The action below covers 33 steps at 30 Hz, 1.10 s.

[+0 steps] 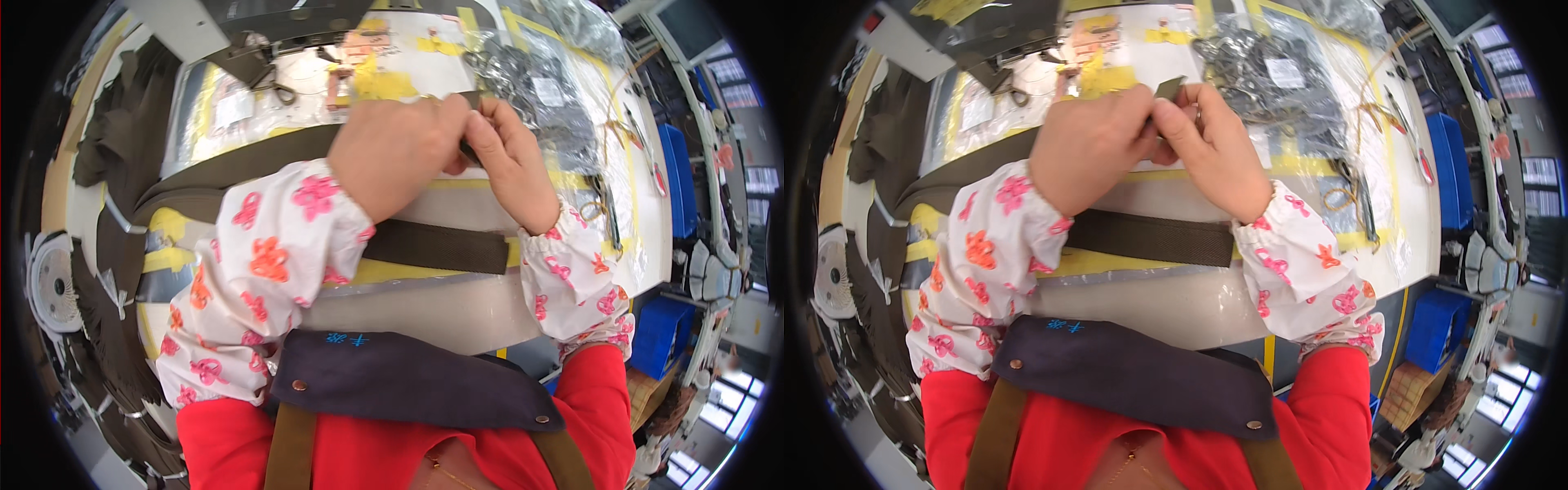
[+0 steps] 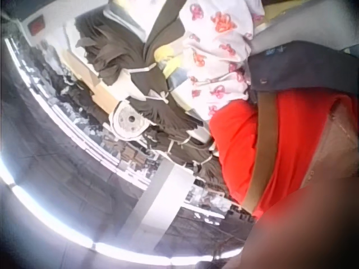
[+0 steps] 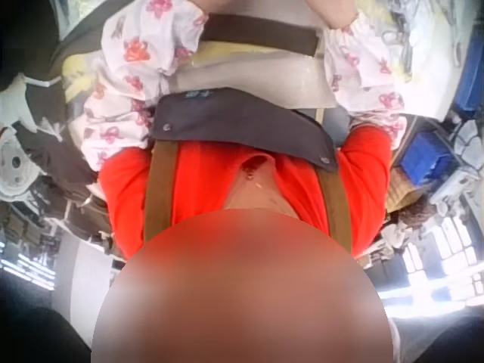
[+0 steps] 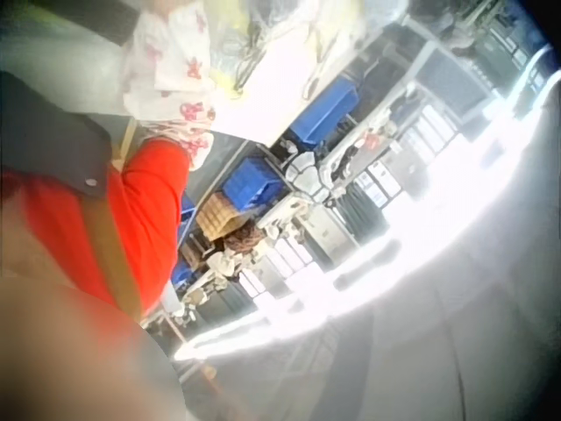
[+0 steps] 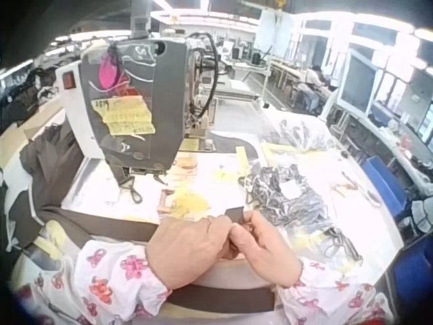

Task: Attaching metal clips and hardware to nylon straps using an industrial sewing machine.

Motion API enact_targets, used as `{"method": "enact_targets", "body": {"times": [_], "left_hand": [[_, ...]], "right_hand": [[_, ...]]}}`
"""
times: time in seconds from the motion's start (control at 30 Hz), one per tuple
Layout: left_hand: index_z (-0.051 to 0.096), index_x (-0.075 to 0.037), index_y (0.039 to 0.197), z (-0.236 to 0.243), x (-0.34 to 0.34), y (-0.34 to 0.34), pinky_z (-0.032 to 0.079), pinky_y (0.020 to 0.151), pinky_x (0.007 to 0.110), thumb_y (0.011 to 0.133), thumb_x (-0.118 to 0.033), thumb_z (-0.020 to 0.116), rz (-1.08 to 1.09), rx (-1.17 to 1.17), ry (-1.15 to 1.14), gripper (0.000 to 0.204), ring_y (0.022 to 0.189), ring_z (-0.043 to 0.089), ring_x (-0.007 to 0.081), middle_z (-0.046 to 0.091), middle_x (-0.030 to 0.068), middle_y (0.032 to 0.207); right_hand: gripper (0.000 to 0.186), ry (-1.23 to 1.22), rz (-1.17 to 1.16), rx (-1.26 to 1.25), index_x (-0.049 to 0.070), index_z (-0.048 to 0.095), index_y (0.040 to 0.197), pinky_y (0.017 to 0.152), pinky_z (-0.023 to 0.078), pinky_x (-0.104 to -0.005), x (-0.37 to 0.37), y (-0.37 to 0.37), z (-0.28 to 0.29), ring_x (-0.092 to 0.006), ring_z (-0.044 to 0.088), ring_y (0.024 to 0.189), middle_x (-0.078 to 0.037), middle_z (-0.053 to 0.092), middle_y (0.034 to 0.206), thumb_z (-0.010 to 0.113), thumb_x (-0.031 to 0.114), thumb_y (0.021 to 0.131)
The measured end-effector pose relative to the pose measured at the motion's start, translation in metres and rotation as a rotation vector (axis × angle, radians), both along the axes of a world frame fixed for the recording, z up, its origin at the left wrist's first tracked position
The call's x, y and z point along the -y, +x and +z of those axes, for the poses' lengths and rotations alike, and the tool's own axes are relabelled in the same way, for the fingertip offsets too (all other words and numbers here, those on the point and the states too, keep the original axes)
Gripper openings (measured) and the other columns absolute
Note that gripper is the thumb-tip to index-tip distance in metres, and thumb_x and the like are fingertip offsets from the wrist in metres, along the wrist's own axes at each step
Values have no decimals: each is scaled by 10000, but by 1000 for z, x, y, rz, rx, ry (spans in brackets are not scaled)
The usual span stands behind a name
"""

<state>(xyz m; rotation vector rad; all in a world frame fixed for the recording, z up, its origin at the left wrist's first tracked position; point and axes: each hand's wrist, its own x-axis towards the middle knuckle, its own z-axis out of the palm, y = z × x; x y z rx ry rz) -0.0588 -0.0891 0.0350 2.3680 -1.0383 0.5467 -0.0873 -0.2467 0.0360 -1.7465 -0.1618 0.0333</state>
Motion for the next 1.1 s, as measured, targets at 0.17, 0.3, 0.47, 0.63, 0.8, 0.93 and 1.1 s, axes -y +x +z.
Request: {"method": "enact_targets", "body": {"times": [0.17, 0.3, 0.47, 0.63, 0.8, 0.93, 1.1], "left_hand": [[546, -56, 828, -3, 5, 6, 461, 530, 365, 760, -205, 602, 15, -75, -41, 173, 590, 591, 272, 603, 73, 665], [603, -76, 806, -13, -16, 1, 454, 537, 371, 815, -267, 562, -70, -320, -140, 195, 607, 591, 289, 613, 99, 682], [602, -23, 847, -4, -62, 36, 452, 568, 332, 878, -309, 519, 53, -647, -68, 300, 595, 580, 276, 589, 134, 667], [563, 8, 867, -20, -68, 44, 438, 605, 294, 871, -196, 535, -107, -601, -341, 206, 594, 510, 213, 573, 131, 706], [585, -16, 922, -19, -61, 32, 463, 557, 318, 836, -131, 555, 22, -505, -372, 147, 610, 603, 244, 603, 135, 708], [529, -31, 1093, -18, -54, 26, 475, 532, 357, 748, -118, 565, 35, -78, 107, 358, 634, 619, 252, 627, 109, 760], [492, 2, 1143, -11, -54, 23, 478, 527, 340, 733, -81, 531, 61, 26, 254, 421, 632, 614, 229, 621, 103, 930]], "right_hand": [[398, 29, 135, -79, -21, 502, 831, 544, 441, -223, 5, 14, -15, -107, 546, 570, -61, 568, 697, 378, 337, 953], [323, 74, -33, -147, 6, 524, 861, 463, 385, -195, -5, 26, -15, -77, 449, 491, -17, 533, 668, 395, 290, 946], [282, 14, 143, -413, 16, 530, 870, 386, 298, -186, -33, 32, 6, -58, 397, 428, 6, 502, 649, 406, 261, 937], [288, 157, 327, -476, 15, 532, 857, 364, 324, -185, -42, 46, -10, -84, 440, 384, -17, 531, 627, 402, 258, 942], [275, 196, 163, -420, 5, 539, 837, 334, 342, -217, -46, 42, -21, -92, 447, 363, -44, 534, 580, 401, 221, 936], [289, 237, 76, -396, 5, 551, 812, 321, 316, -216, -47, 45, -25, -96, 431, 350, -40, 521, 568, 394, 217, 931], [335, 335, -47, -423, 2, 551, 804, 331, 325, -225, -55, 45, -16, -124, 430, 341, -45, 523, 568, 402, 281, 915]]}}
